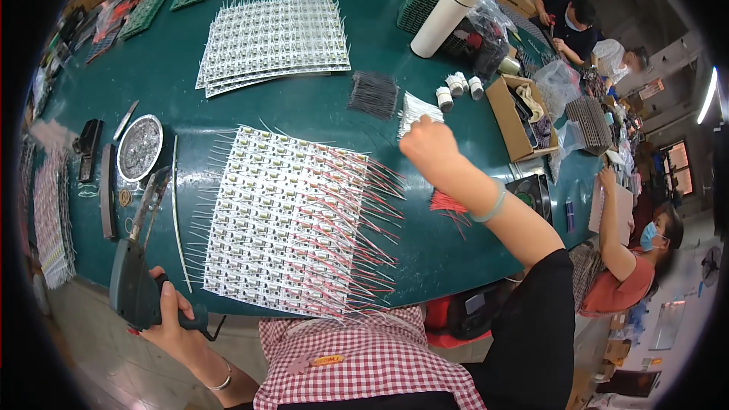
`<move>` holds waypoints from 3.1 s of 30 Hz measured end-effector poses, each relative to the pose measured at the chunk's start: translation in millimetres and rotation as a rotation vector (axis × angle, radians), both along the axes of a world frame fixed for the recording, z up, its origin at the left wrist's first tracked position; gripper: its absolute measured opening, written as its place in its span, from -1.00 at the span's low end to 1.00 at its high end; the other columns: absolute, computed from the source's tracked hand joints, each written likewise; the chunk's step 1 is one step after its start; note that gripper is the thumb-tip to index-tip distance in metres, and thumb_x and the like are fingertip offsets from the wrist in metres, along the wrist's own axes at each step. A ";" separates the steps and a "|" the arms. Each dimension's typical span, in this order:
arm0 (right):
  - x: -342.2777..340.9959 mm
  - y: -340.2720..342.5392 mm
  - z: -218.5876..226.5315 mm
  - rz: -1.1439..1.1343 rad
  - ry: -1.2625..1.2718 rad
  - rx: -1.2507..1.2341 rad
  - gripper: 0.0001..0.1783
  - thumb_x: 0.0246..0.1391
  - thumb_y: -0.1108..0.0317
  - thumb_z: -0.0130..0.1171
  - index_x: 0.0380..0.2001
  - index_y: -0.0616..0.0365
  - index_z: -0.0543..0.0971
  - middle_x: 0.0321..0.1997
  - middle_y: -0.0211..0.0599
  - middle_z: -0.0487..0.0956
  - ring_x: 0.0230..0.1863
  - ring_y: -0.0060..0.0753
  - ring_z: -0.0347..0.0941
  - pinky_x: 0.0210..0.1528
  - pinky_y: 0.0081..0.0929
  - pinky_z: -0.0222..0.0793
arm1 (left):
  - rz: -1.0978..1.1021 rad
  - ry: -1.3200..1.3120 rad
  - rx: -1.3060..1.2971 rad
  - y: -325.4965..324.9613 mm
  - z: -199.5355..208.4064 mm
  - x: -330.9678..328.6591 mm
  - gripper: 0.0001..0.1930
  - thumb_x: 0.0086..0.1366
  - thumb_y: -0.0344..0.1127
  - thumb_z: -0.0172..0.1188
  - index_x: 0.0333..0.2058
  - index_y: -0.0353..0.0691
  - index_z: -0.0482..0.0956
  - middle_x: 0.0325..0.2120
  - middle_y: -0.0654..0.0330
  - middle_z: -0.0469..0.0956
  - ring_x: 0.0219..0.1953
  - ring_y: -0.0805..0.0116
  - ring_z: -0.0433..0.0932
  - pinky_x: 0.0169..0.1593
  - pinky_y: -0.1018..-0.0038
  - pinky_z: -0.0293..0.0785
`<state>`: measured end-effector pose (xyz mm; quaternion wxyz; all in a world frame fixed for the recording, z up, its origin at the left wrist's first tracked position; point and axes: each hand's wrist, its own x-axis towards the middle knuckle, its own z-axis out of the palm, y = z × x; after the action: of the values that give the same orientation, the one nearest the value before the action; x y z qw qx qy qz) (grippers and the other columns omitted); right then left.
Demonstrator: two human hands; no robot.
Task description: The person uses a soldering iron to attach red and black wires to a large LED strip panel. They repeatedly pick up wires, position them on the panel, and apply the soldering iron to secure the connections. The person works methodically across the panel, handling individual wires one at a time.
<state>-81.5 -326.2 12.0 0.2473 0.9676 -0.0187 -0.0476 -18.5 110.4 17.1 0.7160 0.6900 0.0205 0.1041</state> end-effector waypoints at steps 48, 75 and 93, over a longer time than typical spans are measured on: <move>64.8 84.0 -48.9 0.202 -0.445 0.756 -0.68 -0.22 0.58 0.17 -0.27 0.41 0.57 -0.33 -0.16 0.46 -0.31 -0.20 0.42 -0.38 -0.40 0.45 | -0.502 0.290 0.258 -132.9 -7.0 23.5 -0.85 0.14 -0.50 0.33 -0.30 -0.37 0.61 -0.58 0.28 0.56 -0.57 0.66 0.44 -0.50 0.61 0.34; 66.1 87.2 -46.4 0.186 -0.420 0.742 -0.66 -0.23 0.57 0.13 -0.26 0.42 0.56 -0.36 -0.15 0.41 -0.32 -0.18 0.36 -0.42 -0.40 0.40 | -0.558 0.240 0.358 -131.2 -13.6 27.9 -0.87 0.12 -0.47 0.34 -0.40 -0.36 0.56 -0.65 0.24 0.50 -0.63 0.57 0.45 -0.54 0.55 0.34; 65.8 84.0 -47.8 0.192 -0.445 0.793 -0.64 -0.25 0.62 0.16 -0.24 0.41 0.57 -0.32 -0.18 0.45 -0.31 -0.18 0.38 -0.37 -0.36 0.40 | -0.594 0.266 0.350 -131.3 -19.1 27.8 -0.87 0.12 -0.48 0.34 -0.40 -0.36 0.54 -0.61 0.19 0.53 -0.60 0.56 0.48 -0.51 0.55 0.36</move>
<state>-15.7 -242.1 -35.7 -0.1487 0.9715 0.0378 0.1808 9.3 -20.9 -2.0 0.5770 0.7856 -0.1057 -0.1969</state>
